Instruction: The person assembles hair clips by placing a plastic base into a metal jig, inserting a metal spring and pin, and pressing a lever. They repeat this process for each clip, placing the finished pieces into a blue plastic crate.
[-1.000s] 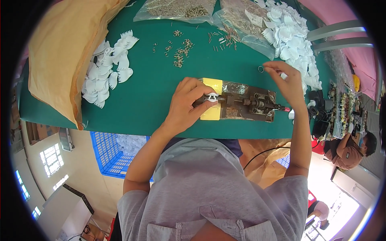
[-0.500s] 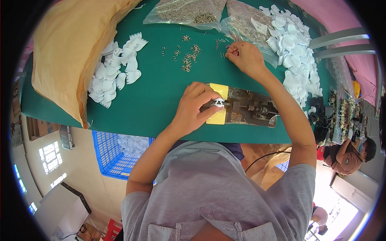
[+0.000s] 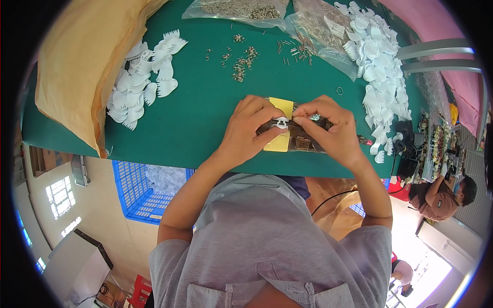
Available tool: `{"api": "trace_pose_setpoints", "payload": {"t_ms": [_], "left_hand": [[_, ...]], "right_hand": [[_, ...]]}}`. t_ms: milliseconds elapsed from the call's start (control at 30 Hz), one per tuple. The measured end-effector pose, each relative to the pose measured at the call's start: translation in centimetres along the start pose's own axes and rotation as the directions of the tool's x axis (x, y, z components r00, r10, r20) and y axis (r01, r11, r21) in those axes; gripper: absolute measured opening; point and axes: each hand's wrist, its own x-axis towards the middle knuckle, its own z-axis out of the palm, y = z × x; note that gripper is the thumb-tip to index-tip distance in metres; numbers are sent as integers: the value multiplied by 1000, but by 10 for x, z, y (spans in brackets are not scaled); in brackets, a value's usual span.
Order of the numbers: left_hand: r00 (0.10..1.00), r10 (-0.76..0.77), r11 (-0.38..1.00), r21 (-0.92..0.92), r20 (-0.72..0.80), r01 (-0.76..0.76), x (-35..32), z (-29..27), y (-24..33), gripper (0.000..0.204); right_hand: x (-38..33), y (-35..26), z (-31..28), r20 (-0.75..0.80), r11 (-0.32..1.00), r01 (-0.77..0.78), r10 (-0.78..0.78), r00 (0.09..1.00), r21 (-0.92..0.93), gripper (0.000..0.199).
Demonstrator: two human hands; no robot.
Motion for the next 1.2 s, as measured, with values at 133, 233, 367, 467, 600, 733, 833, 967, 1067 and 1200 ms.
{"api": "trace_pose_setpoints", "payload": {"t_ms": [133,233,367,467,600,733,833,967,1067,1200], "left_hand": [[1000,-1,1000,-16,1,1,1,1,1,25],[1000,-14,1000,-16,6,14,1,2,1,26],[1000,-10,1000,-24,-5,10,2,4,2,26],[1000,-2,1000,-7,3,2,3,5,1,25],[1000,-4,1000,-2,-4,4,3,0,3,23],[1000,-16,999,-27,-7,16,4,2,8,24],[997,-80,995,-63,-11,79,5,3,9,22],[997,-73,996,-59,-10,72,4,4,6,22],[997,-76,996,-50,-3,76,3,4,4,23],[997,-75,996,-46,-6,75,4,5,6,23]], "right_hand": [[-11,7,18,-124,983,115,-133,983,-145,12],[-14,9,22,-173,966,132,-172,970,-222,11],[-20,10,17,-145,944,158,-206,968,-289,18],[-19,-3,-3,-249,932,78,-174,953,-354,36],[-10,45,-91,-462,907,-177,-21,887,-382,20],[-19,121,-129,-309,778,-157,-50,950,-608,18],[-27,121,-128,-197,740,-107,-35,980,-664,21],[-34,113,-134,-112,758,17,-118,987,-652,21],[-42,110,-134,-35,563,41,-124,992,-825,21],[-47,117,-130,-101,515,-1,-167,981,-857,18]]}}
